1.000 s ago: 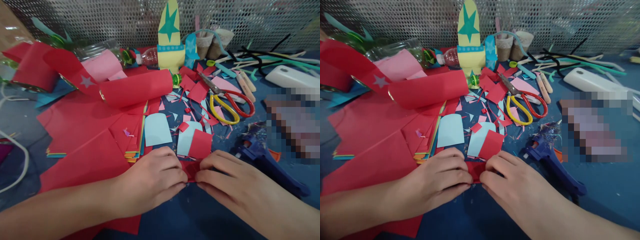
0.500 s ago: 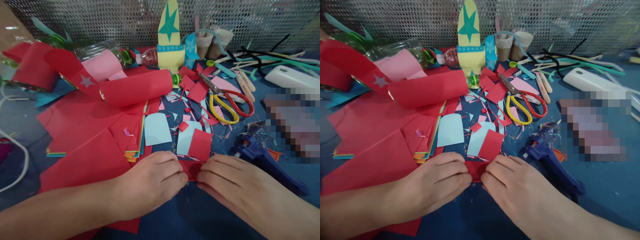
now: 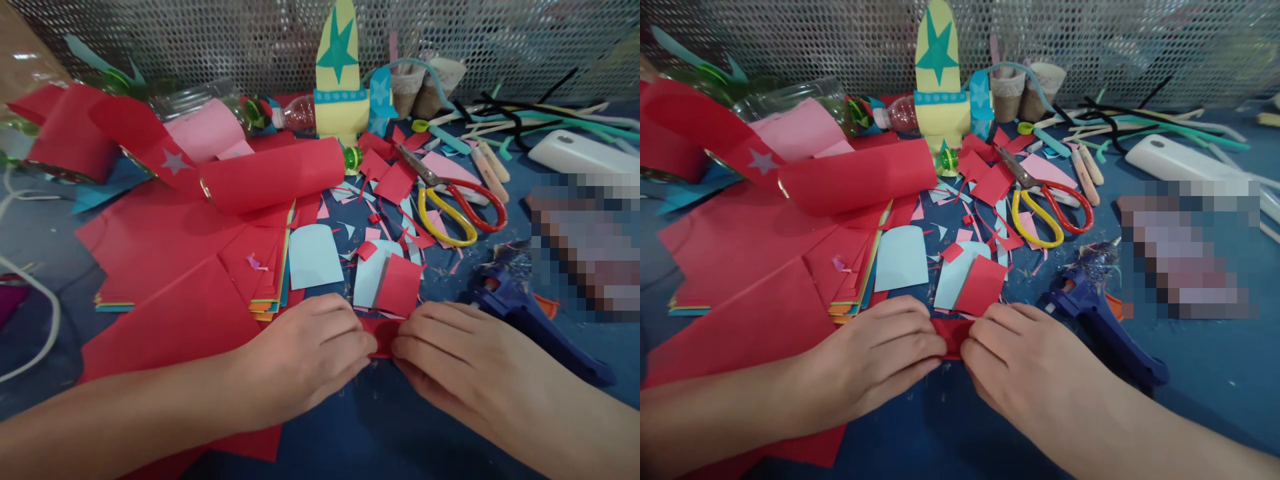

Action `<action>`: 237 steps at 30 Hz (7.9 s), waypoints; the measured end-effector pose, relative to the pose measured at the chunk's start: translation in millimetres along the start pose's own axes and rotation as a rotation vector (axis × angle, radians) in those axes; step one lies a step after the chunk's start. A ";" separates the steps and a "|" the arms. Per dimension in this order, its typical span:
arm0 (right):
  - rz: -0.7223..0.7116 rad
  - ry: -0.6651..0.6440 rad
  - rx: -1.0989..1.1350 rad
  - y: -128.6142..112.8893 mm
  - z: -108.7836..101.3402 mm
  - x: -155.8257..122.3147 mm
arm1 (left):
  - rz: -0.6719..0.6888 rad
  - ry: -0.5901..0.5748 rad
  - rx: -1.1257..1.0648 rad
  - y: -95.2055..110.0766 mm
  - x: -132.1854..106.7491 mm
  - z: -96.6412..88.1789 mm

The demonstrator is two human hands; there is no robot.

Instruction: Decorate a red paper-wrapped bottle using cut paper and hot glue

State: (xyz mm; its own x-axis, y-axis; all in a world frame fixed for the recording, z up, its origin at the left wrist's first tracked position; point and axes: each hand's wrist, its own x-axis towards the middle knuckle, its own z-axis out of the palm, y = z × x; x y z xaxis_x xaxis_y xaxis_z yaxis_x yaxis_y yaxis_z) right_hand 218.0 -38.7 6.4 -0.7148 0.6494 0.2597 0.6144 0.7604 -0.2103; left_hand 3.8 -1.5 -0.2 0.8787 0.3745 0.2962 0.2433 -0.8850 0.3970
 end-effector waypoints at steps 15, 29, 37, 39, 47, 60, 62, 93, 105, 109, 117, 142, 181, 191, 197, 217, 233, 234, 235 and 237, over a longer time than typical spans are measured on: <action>0.167 -0.117 0.133 -3.8 1.1 2.6 | -0.047 -0.013 -0.012 1.8 0.6 -1.6; 0.387 -0.094 0.286 -1.7 -3.2 -2.5 | 0.068 -0.041 0.259 6.8 -5.8 -1.8; 0.156 -0.033 0.198 0.2 -4.8 0.4 | 0.015 -0.055 0.131 3.7 -0.7 -2.4; 0.100 0.000 0.114 0.7 -6.0 -0.2 | 0.020 -0.054 0.124 3.3 -0.2 -1.7; 0.072 -0.005 -0.006 -0.8 -6.3 -0.7 | 0.043 -0.032 0.153 1.4 -1.1 0.0; 0.049 0.030 -0.184 -7.8 -0.1 -0.7 | 0.022 0.017 0.180 3.0 0.5 -0.6; 0.063 0.030 -0.189 -8.4 0.5 0.3 | 0.022 0.015 0.199 3.7 0.0 -0.4; 0.196 -0.051 -0.105 -8.5 -0.8 -1.6 | 0.088 0.056 0.259 -1.6 -6.5 4.1; 0.215 -0.074 0.022 -5.6 -3.2 -0.5 | -0.063 0.022 -0.075 0.3 0.9 -3.9; 0.215 -0.063 0.039 -5.8 -1.9 -0.7 | -0.046 0.014 -0.087 0.2 1.6 -4.7; 0.197 -0.019 0.047 -5.3 -2.5 2.7 | 0.016 -0.003 0.120 2.8 1.5 -2.5; 0.268 -0.084 0.103 -1.6 -7.2 0.9 | 0.082 -0.010 0.173 -1.9 -3.3 -0.4; 0.004 -0.030 -0.089 3.5 -5.6 -2.4 | 0.139 0.086 0.324 1.8 -0.5 -2.6; -0.023 -0.012 -0.109 2.5 -9.8 -1.4 | 0.109 0.069 0.221 -0.6 -0.5 -0.7; 0.003 -0.005 -0.075 4.3 -5.9 -2.6 | 0.102 0.036 0.212 -1.1 1.6 -1.5; 0.004 0.010 -0.144 3.1 -5.9 -2.6 | 0.102 0.066 0.344 2.7 -2.2 0.2; -0.019 0.017 -0.105 5.6 -7.0 -2.5 | 0.092 0.094 0.255 0.0 -0.2 -1.0; -0.022 0.021 -0.107 5.6 -6.5 -2.8 | 0.097 0.097 0.264 0.3 -0.3 -1.4; -0.022 0.022 -0.110 5.7 -6.1 -3.0 | 0.104 0.097 0.274 0.6 -0.5 -1.9; -0.017 0.016 -0.114 5.7 -5.0 -3.4 | 0.120 0.102 0.284 1.0 -0.8 -2.9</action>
State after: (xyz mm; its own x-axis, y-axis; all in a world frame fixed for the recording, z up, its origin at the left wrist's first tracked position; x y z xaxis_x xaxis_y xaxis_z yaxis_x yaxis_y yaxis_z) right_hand 225.6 -36.7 9.1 -0.7206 0.6355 0.2771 0.6370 0.7647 -0.0973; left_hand 2.2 -1.8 2.4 0.8657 0.2758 0.4177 0.2579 -0.9610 0.0999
